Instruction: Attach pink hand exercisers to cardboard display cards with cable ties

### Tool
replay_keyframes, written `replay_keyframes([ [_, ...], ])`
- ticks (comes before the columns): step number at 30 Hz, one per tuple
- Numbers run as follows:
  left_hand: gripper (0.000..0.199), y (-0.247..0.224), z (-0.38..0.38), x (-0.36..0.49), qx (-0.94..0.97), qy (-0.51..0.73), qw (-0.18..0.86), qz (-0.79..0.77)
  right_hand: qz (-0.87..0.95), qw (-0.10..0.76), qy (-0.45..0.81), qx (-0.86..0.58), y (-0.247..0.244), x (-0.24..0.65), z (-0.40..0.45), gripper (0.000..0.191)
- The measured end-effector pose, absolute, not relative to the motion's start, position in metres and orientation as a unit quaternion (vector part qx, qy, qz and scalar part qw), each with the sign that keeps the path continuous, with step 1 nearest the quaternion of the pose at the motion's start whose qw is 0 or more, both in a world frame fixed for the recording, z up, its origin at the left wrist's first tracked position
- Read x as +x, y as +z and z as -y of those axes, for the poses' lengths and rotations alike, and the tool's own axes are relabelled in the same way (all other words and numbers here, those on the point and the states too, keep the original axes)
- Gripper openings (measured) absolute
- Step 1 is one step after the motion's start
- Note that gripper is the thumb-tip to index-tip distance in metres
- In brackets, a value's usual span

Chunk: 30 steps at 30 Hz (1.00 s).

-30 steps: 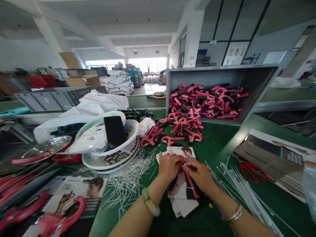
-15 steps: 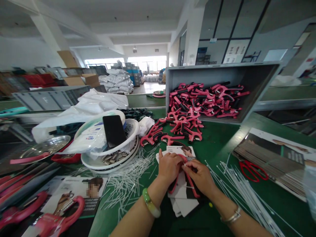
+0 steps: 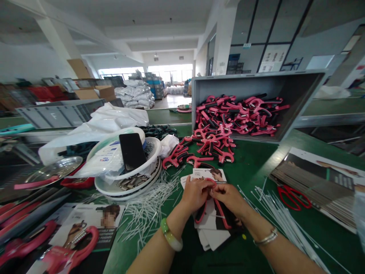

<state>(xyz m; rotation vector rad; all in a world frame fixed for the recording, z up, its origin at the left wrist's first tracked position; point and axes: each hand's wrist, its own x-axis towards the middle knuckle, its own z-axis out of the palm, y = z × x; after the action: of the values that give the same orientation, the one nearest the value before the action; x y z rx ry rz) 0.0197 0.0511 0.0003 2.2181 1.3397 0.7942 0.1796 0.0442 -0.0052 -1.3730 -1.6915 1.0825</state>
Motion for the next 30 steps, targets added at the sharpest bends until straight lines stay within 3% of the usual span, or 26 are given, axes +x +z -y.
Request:
replay_keyframes([
  [3,0.043,0.002,-0.05,0.009,0.797,0.314,0.3,-0.42,0.655,0.344,0.415,-0.529,-0.003,0.179,-0.047,0.024],
  [6,0.026,0.004,-0.047,0.006,0.795,0.32,0.315,-0.408,0.661,0.352,0.402,-0.527,-0.004,0.178,-0.047,0.021],
  [8,0.014,0.003,-0.046,0.01,0.787,0.318,0.291,-0.441,0.659,0.359,0.393,-0.531,-0.007,0.177,-0.046,0.02],
  [12,0.013,-0.001,-0.045,0.022,0.767,0.383,0.206,-0.472,0.644,0.434,0.35,-0.524,-0.017,0.174,-0.04,0.011],
  [15,0.014,-0.005,-0.042,0.027,0.766,0.437,0.13,-0.453,0.672,0.491,0.277,-0.48,-0.022,0.175,-0.035,0.016],
  [17,0.015,-0.006,-0.039,0.028,0.769,0.455,0.089,-0.441,0.706,0.476,0.238,-0.467,-0.022,0.176,-0.034,0.017],
  [23,0.024,0.028,-0.034,0.037,0.756,0.512,0.026,-0.406,0.778,0.315,0.179,-0.514,-0.007,0.175,-0.051,0.016],
  [27,0.022,0.049,-0.04,0.033,0.748,0.499,0.066,-0.432,0.772,0.322,0.188,-0.514,-0.006,0.174,-0.057,0.016],
  [30,0.021,0.031,-0.037,0.023,0.746,0.402,0.158,-0.507,0.738,0.381,0.19,-0.523,-0.012,0.178,-0.053,0.023],
])
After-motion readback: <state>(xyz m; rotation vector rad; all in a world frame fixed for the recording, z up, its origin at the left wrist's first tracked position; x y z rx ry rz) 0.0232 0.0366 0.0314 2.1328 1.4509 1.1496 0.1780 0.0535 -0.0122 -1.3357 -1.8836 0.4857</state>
